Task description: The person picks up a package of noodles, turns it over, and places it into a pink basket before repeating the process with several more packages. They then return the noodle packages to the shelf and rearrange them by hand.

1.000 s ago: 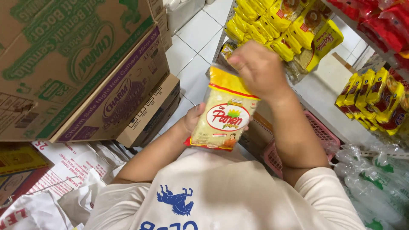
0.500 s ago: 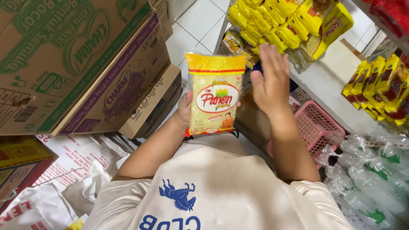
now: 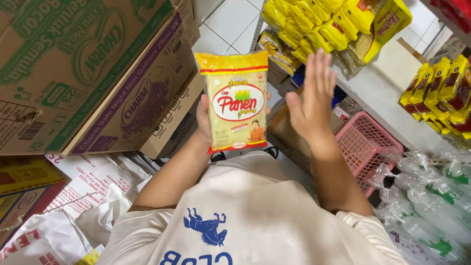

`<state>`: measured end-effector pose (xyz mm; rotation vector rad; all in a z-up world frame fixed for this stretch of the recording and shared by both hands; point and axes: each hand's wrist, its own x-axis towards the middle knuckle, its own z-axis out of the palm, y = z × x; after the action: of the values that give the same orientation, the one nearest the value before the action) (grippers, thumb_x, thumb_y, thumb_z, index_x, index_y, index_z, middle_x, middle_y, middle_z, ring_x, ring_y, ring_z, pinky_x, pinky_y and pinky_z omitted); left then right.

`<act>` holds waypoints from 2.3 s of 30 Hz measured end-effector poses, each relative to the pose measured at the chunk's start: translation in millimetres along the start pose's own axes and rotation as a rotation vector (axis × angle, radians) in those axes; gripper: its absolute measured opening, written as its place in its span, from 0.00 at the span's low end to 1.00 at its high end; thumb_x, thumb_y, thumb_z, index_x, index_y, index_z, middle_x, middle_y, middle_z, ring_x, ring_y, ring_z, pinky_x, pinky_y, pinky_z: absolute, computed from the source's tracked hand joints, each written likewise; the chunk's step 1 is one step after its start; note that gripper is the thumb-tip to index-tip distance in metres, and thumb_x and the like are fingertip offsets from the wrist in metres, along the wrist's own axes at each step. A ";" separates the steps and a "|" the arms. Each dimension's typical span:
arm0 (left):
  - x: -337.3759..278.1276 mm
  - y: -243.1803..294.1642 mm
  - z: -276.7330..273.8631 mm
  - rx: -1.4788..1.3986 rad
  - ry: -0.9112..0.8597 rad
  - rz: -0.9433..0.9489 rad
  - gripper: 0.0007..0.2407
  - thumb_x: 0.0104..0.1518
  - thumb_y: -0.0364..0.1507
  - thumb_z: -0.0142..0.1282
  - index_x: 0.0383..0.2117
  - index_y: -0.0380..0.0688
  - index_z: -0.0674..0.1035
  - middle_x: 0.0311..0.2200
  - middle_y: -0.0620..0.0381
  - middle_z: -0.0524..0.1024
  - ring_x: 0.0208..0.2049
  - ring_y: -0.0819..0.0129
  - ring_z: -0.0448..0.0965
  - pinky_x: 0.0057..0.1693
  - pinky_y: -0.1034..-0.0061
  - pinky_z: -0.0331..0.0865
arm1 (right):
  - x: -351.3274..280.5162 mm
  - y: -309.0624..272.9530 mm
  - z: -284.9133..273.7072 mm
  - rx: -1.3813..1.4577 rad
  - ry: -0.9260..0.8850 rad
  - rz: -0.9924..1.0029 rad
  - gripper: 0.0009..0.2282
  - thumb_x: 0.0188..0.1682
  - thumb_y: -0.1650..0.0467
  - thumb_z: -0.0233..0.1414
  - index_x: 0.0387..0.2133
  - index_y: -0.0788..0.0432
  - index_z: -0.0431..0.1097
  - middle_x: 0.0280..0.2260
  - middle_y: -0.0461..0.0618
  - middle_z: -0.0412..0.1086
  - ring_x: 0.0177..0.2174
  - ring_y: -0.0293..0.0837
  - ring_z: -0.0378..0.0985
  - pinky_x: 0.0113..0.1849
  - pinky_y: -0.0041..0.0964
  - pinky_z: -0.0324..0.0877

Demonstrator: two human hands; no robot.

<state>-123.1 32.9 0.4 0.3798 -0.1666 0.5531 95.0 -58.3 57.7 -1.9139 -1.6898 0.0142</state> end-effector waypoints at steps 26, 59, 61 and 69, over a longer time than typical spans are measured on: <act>6.1 -3.0 4.6 -0.040 -0.062 -0.066 0.46 0.54 0.61 0.56 0.73 0.40 0.57 0.68 0.38 0.61 0.67 0.44 0.66 0.72 0.46 0.60 | -18.2 -7.3 -10.9 0.013 0.017 -0.038 0.35 0.62 0.50 0.38 0.70 0.66 0.53 0.72 0.69 0.46 0.72 0.68 0.42 0.67 0.71 0.36; 59.5 -35.8 49.8 2.235 -0.192 0.230 0.38 0.58 0.52 0.56 0.73 0.51 0.56 0.75 0.43 0.42 0.77 0.47 0.42 0.75 0.38 0.34 | -31.2 -17.0 117.1 1.936 0.229 0.169 0.50 0.42 0.43 0.55 0.72 0.45 0.32 0.70 0.49 0.38 0.65 0.61 0.50 0.59 0.70 0.58; 65.9 -11.6 44.4 2.406 -0.131 0.112 0.38 0.59 0.50 0.57 0.73 0.49 0.58 0.75 0.44 0.44 0.76 0.51 0.44 0.74 0.34 0.33 | -35.5 -0.8 110.6 2.067 0.140 0.144 0.50 0.41 0.41 0.54 0.72 0.42 0.33 0.69 0.46 0.39 0.64 0.62 0.52 0.56 0.73 0.61; 53.0 6.9 71.5 2.425 -0.206 -0.274 0.37 0.55 0.56 0.54 0.66 0.49 0.61 0.70 0.50 0.54 0.76 0.53 0.43 0.75 0.37 0.32 | -35.0 -8.2 97.4 2.214 0.021 0.195 0.48 0.40 0.44 0.59 0.70 0.39 0.37 0.68 0.45 0.43 0.64 0.63 0.50 0.57 0.77 0.56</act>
<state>-86.0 35.5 81.6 2.7578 0.4836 0.1545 44.1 -50.2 -32.5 -0.2359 -0.4705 1.2660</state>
